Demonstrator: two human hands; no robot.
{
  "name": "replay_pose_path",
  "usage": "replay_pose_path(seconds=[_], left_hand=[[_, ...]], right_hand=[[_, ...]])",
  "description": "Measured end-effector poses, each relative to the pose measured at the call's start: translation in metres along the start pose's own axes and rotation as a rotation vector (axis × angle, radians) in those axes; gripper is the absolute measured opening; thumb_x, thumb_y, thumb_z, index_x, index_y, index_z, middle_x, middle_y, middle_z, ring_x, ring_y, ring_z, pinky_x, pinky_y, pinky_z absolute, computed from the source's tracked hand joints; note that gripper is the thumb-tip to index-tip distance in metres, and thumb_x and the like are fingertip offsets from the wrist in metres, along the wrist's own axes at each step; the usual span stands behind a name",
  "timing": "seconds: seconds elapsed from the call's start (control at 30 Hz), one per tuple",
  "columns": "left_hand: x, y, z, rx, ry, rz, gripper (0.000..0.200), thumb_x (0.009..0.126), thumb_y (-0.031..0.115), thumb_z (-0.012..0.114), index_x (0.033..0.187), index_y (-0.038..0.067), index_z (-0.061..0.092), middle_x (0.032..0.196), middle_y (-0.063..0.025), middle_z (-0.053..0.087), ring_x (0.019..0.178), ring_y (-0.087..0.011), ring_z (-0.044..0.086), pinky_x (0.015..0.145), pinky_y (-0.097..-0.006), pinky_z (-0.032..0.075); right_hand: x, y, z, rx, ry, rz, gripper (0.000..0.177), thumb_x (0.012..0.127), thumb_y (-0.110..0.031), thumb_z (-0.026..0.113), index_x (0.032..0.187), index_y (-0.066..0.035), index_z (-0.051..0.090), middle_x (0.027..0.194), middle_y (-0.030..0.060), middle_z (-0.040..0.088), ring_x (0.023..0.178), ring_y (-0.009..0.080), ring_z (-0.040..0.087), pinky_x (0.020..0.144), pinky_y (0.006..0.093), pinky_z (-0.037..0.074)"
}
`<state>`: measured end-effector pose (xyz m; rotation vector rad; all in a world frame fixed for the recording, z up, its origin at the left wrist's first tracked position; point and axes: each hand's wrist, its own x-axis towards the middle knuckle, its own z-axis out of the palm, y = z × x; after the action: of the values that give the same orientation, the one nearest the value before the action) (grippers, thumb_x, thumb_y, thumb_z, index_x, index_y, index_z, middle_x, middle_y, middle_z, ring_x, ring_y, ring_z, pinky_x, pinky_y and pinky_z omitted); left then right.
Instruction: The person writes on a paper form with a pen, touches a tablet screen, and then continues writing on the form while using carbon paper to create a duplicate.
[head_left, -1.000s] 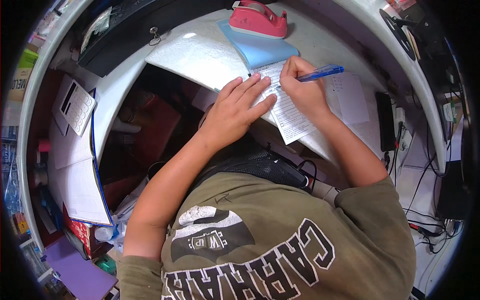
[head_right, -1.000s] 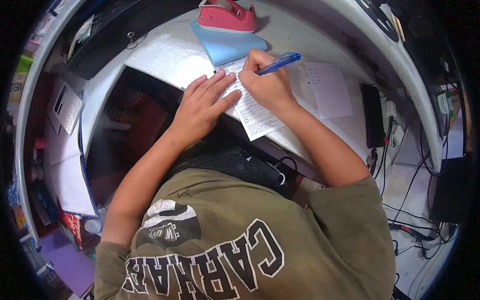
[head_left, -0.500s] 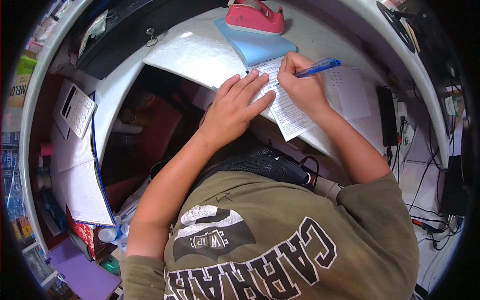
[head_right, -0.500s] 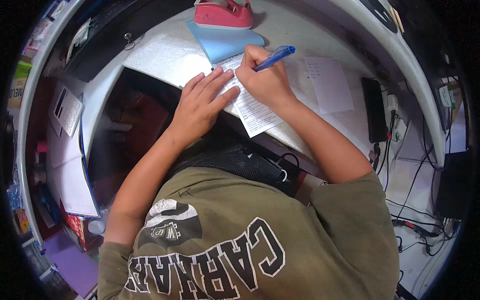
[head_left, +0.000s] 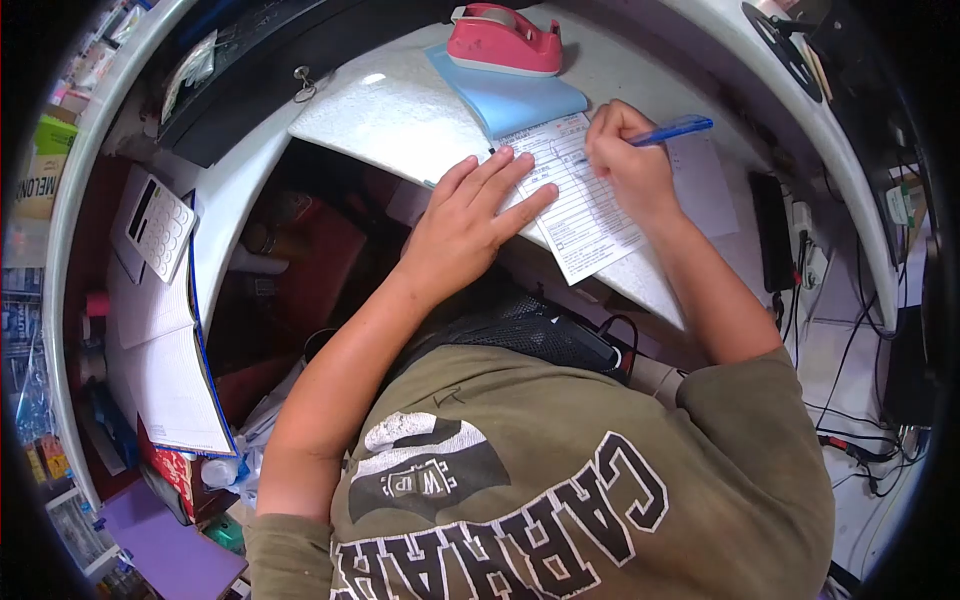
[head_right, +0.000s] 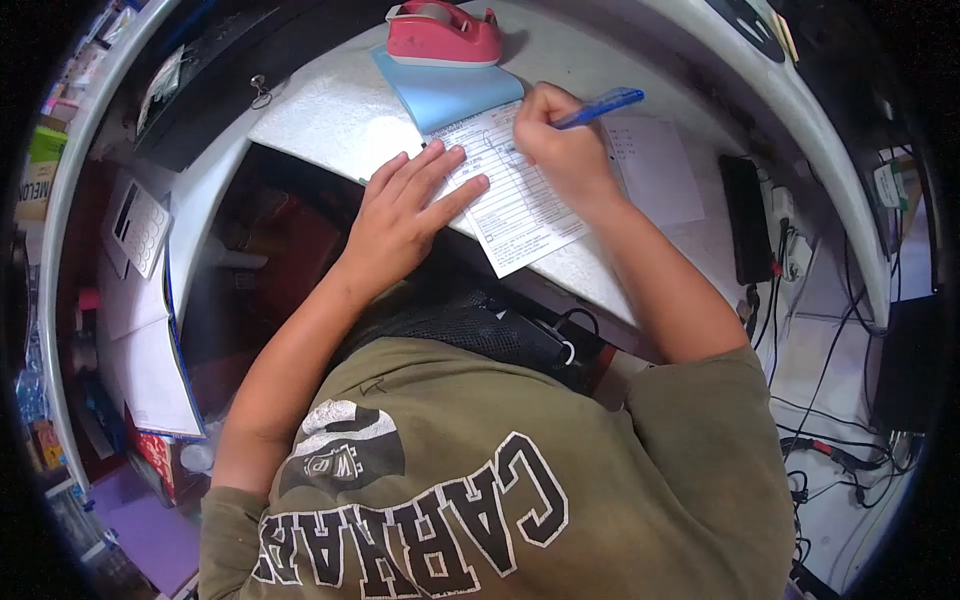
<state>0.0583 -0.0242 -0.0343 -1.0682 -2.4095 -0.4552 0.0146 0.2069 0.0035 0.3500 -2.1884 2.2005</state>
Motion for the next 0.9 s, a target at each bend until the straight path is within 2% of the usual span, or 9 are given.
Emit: replay_pose_path(seconds=[0.03,0.13,0.23,0.33,0.43,0.47,0.53,0.7,0.9], left_hand=[[0.0,0.0,-0.001,0.002,-0.003,-0.002,0.054,0.084,0.007,0.056,0.135,0.026,0.061,0.141,-0.0088,0.056,0.133,-0.0256,0.052,0.112,-0.0447,0.036],[0.0,0.003,0.0,-0.043,0.012,-0.043,0.062,0.079,-0.001,0.059,0.134,0.028,0.062,0.143,-0.0063,0.056,0.133,-0.0238,0.053,0.11,-0.0447,0.037],[0.0,0.002,-0.002,-0.007,-0.005,-0.013,0.055,0.084,0.007,0.057,0.135,0.026,0.06,0.141,-0.0085,0.056,0.134,-0.0253,0.051,0.112,-0.044,0.036],[0.0,0.002,-0.002,-0.037,-0.005,-0.018,0.054,0.085,0.008,0.055,0.136,0.025,0.06,0.141,-0.0102,0.055,0.135,-0.0274,0.05,0.112,-0.0457,0.035],[0.0,0.001,-0.003,-0.09,-0.044,-0.023,0.052,0.088,0.01,0.052,0.137,0.024,0.059,0.143,-0.0128,0.054,0.136,-0.0302,0.049,0.112,-0.0489,0.036],[-0.001,-0.001,-0.001,-0.143,-0.017,-0.021,0.056,0.084,0.008,0.055,0.137,0.026,0.06,0.144,-0.0147,0.053,0.135,-0.0351,0.05,0.106,-0.0524,0.042],[-0.006,-0.007,0.013,-0.154,-0.009,0.03,0.055,0.086,0.011,0.054,0.14,0.024,0.056,0.145,-0.0159,0.052,0.133,-0.035,0.052,0.104,-0.0523,0.045],[-0.006,0.0,0.004,-0.097,-0.052,0.001,0.064,0.085,0.007,0.057,0.146,0.026,0.051,0.15,-0.0115,0.047,0.141,-0.0301,0.044,0.111,-0.0489,0.036],[-0.004,0.001,0.0,-0.057,-0.07,-0.003,0.066,0.083,0.006,0.06,0.146,0.026,0.051,0.151,-0.0097,0.046,0.142,-0.0281,0.042,0.113,-0.0467,0.033]], right_hand=[[0.0,-0.001,-0.001,0.025,-0.034,-0.006,0.014,0.078,0.002,0.053,0.071,-0.006,0.045,0.077,0.0074,0.053,0.059,0.0096,0.042,0.055,0.0239,0.035],[0.002,0.001,-0.003,-0.043,-0.039,-0.005,0.015,0.079,0.001,0.053,0.071,-0.006,0.044,0.078,0.0069,0.053,0.06,0.0096,0.043,0.055,0.0237,0.036],[0.002,0.002,-0.001,-0.136,-0.019,-0.018,0.018,0.082,-0.003,0.06,0.07,-0.006,0.046,0.068,-0.0006,0.053,0.064,0.0075,0.048,0.059,0.0263,0.039],[0.005,0.008,-0.001,-0.349,-0.023,-0.093,0.019,0.083,0.0,0.055,0.07,-0.007,0.043,0.073,0.002,0.051,0.062,0.0081,0.045,0.058,0.0243,0.037],[0.004,0.013,-0.005,-0.363,-0.01,-0.096,0.018,0.083,-0.005,0.061,0.072,-0.004,0.048,0.065,0.0007,0.048,0.066,0.0078,0.043,0.058,0.0305,0.038],[0.004,0.016,-0.006,-0.38,-0.004,-0.125,0.018,0.084,-0.005,0.061,0.072,-0.004,0.048,0.065,0.0009,0.047,0.066,0.0079,0.043,0.058,0.0307,0.038],[0.006,0.029,-0.012,-0.398,0.036,-0.22,0.018,0.084,-0.004,0.061,0.071,-0.004,0.048,0.064,0.0014,0.046,0.065,0.0081,0.043,0.057,0.031,0.037],[0.003,0.033,-0.001,-0.449,0.137,-0.197,0.019,0.082,0.0,0.061,0.069,-0.004,0.048,0.062,0.0025,0.049,0.062,0.0087,0.044,0.055,0.0313,0.038],[0.004,0.027,-0.001,-0.353,0.064,-0.166,0.016,0.076,0.0,0.061,0.068,-0.003,0.048,0.063,0.0026,0.051,0.061,0.0096,0.047,0.055,0.0312,0.039]])
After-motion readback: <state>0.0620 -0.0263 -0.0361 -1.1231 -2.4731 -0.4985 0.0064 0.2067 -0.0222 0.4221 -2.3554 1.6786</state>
